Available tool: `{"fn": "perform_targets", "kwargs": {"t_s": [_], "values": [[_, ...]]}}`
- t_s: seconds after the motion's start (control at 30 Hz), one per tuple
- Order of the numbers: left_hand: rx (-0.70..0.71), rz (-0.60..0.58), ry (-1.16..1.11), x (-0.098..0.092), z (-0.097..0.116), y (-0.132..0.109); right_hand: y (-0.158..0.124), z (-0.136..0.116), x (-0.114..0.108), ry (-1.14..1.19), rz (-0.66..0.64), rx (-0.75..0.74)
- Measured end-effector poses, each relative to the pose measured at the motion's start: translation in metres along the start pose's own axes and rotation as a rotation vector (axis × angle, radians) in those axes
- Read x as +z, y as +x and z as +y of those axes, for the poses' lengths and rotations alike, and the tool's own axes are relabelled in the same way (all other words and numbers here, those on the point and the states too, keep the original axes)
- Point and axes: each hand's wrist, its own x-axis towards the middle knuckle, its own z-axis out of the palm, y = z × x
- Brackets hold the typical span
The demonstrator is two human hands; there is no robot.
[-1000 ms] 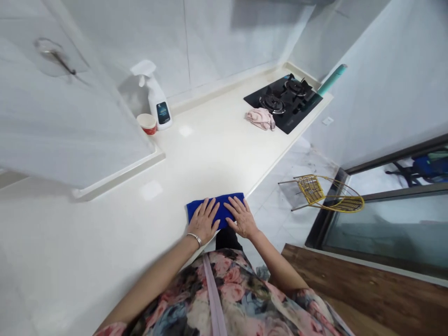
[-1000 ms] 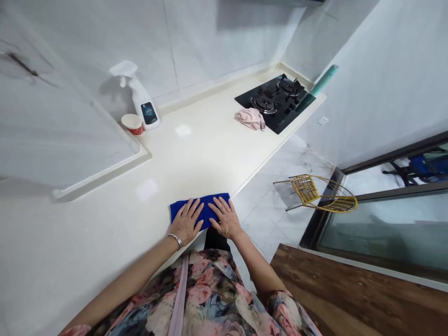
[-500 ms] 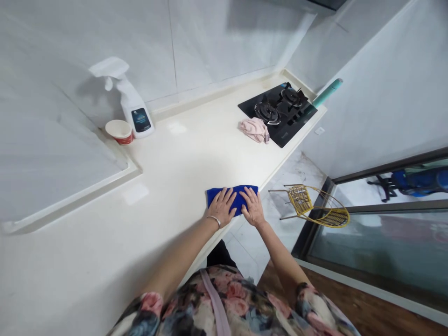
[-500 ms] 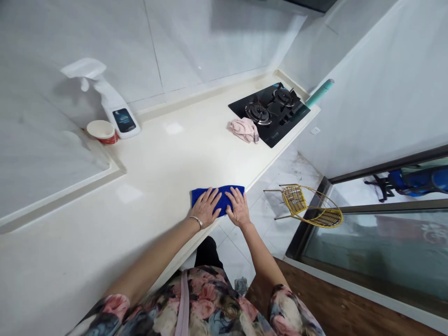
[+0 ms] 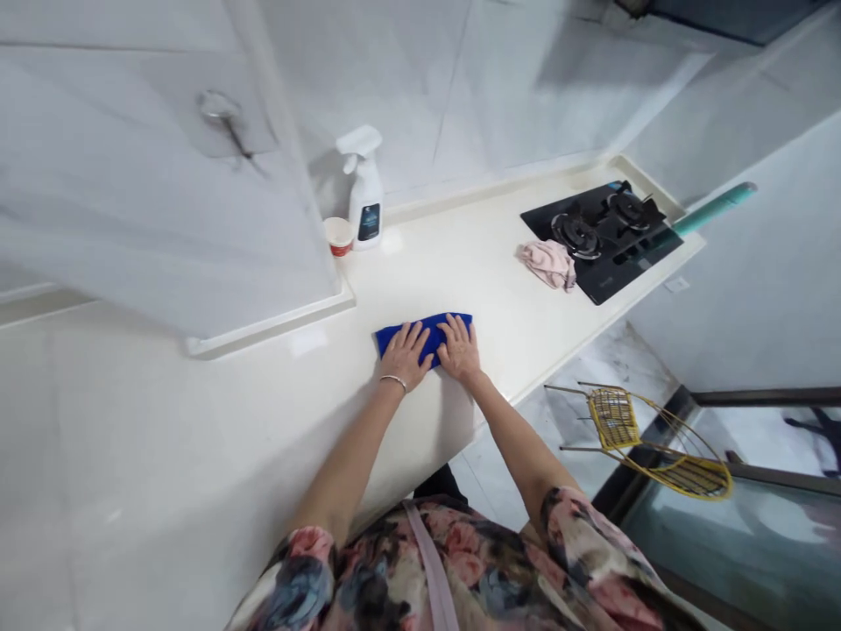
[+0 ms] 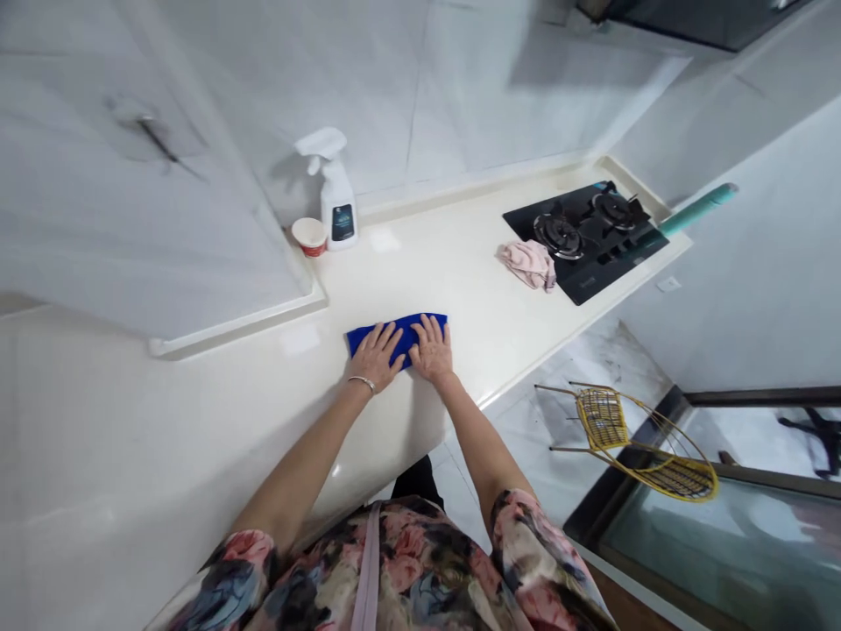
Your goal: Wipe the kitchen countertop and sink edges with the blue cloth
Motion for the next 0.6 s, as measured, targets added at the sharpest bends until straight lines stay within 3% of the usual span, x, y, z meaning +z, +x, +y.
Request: {"fn": "perform_targets", "kwargs": {"t_s": [0.17, 0.3, 0.43, 0.6], "values": [[-0.183, 0.132, 0.012, -0.038, -0.082, -0.069, 0.031, -0.114, 0.017, 0.016, -0.118, -0.172], [-0.321, 0.147, 0.063, -0.063, -0.125, -0.139, 0.02, -0.19, 0.031, 0.133, -0.13, -0.318], [-0.406, 0.111, 0.087, -0.078, -0.142, -0.208, -0.018, -0.239, 0.039, 0.146, -0.19, -0.42], [-0.477, 0.111, 0.104, -0.078, -0.127, -0.275, -0.076, -0.261, 0.042, 0.149, -0.227, -0.514]]}}
